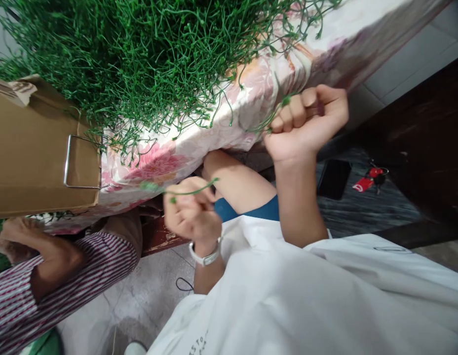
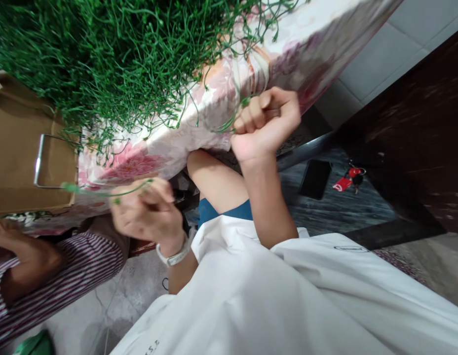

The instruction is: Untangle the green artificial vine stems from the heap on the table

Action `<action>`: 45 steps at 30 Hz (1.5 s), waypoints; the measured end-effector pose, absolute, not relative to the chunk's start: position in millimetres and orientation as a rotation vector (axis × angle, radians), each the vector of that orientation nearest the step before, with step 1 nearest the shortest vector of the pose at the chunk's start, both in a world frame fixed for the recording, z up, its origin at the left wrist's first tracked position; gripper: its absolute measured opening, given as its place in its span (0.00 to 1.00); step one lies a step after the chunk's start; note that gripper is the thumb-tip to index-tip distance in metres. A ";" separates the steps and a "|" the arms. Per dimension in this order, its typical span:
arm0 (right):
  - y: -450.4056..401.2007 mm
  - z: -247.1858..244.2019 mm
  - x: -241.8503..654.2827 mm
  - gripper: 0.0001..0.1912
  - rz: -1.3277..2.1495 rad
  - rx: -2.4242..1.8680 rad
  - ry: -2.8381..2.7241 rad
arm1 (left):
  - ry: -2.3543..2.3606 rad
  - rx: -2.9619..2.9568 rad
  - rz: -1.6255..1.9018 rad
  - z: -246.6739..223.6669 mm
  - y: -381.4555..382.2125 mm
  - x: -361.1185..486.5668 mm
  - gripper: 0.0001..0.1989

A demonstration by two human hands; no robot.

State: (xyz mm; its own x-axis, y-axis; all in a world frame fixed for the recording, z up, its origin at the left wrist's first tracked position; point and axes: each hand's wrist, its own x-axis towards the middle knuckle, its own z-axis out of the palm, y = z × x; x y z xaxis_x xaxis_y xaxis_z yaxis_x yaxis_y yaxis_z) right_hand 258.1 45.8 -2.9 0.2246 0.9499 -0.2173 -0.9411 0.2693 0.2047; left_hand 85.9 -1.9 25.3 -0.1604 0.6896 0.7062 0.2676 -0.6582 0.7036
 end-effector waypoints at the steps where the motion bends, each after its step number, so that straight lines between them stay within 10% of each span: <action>1: 44.5 -5.9 265.0 0.16 1.325 0.102 0.358 | 1.151 1.770 1.985 32.8 2.9 79.8 0.16; 8: 40.2 -5.8 256.9 0.19 1.443 0.268 0.209 | 1.699 2.175 1.590 50.3 106.7 -24.0 0.06; 13: 40.3 6.4 236.8 0.24 1.387 0.108 0.014 | 1.894 2.141 1.453 35.4 153.2 -58.5 0.25; 17: 39.7 7.5 236.8 0.26 1.398 0.128 -0.080 | 1.618 2.040 1.863 33.4 119.1 -11.4 0.28; 24: 37.0 11.3 227.3 0.23 1.456 0.072 -0.108 | 1.048 1.846 1.219 23.2 41.5 79.2 0.17; 35: 38.5 14.2 236.8 0.16 1.461 -0.355 -0.496 | 0.982 1.368 1.581 23.5 48.3 70.1 0.22; 45: 33.7 1.8 232.1 0.06 0.904 -0.685 -0.854 | 0.915 1.353 1.474 24.7 42.6 57.6 0.31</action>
State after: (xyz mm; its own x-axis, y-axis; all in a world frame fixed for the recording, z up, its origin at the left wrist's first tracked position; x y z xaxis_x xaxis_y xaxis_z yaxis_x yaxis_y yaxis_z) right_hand 232.1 33.7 1.8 0.3485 0.8759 0.3336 -0.3826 0.4578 -0.8025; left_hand 57.6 42.6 24.7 0.0122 0.9479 0.3184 -0.1354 -0.3139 0.9398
